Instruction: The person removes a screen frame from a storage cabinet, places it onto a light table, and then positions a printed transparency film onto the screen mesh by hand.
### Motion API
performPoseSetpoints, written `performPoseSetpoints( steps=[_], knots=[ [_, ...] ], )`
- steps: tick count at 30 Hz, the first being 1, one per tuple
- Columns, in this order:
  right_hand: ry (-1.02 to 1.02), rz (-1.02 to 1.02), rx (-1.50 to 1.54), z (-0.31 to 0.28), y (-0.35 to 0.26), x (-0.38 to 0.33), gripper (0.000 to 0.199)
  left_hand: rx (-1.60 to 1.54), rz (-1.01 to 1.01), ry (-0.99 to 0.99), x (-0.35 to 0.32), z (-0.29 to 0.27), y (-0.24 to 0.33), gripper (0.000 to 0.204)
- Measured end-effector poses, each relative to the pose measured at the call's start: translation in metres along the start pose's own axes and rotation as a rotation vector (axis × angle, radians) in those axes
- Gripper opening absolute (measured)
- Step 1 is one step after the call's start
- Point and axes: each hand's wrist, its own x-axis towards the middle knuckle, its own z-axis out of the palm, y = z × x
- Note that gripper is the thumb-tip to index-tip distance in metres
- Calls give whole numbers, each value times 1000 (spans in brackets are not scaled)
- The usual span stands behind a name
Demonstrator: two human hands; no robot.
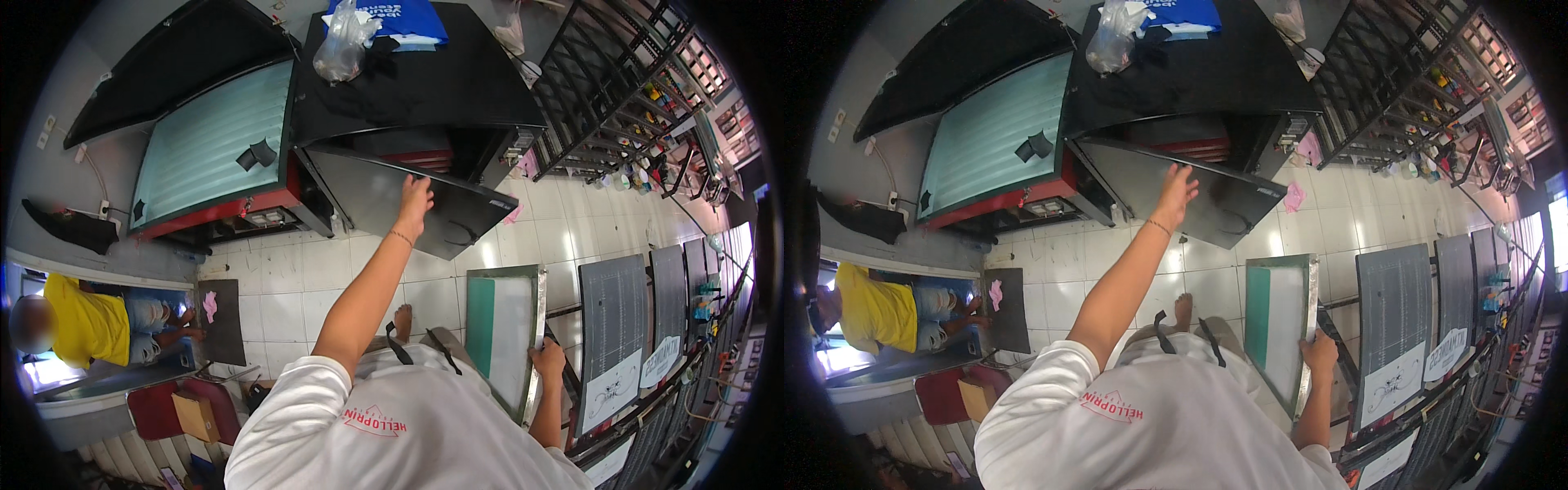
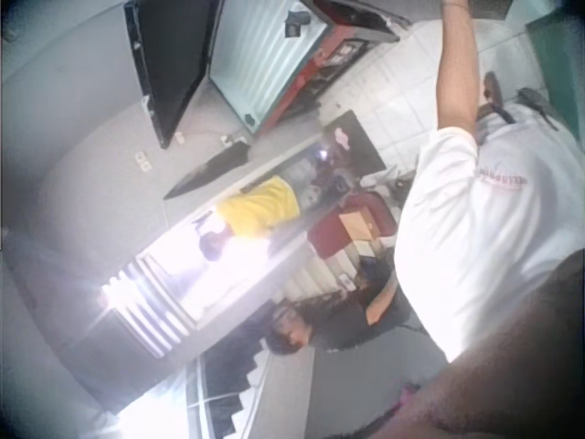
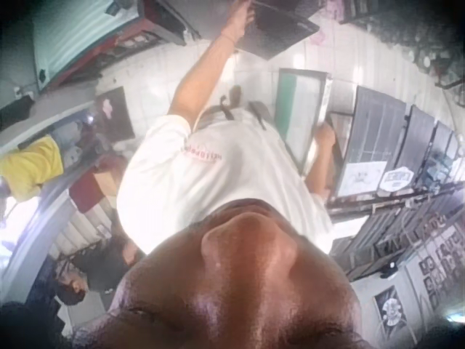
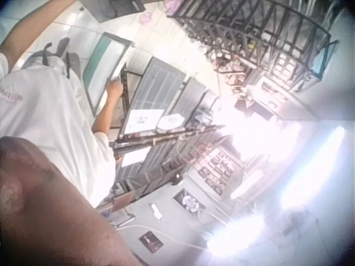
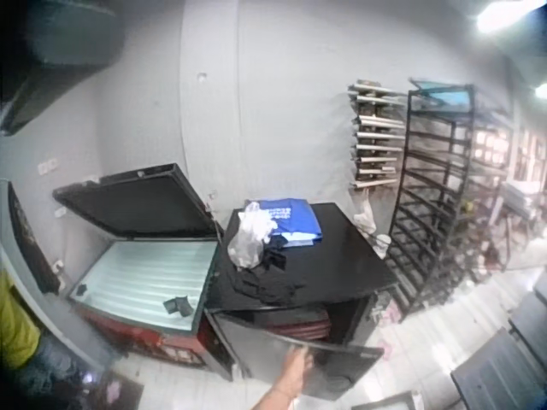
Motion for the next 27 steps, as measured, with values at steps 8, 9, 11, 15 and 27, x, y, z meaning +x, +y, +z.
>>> performPoseSetpoints(
  steps=[8,9,11,15,27],
  knots=[
    [130,33,-36,1,-17,17,34,-346,-105,-113,65,-18,49,83],
    [111,39,-46,-1,-18,19,35,-373,-114,-105,68,-20,50,80],
    [138,37,-58,-2,-14,26,35,-431,-132,-111,75,-15,55,74],
    [148,84,-44,-12,-24,28,37,-489,-126,-147,85,-16,60,79],
    [172,94,-59,-27,-29,21,39,-552,-89,-263,96,-4,61,81]
  ],
)
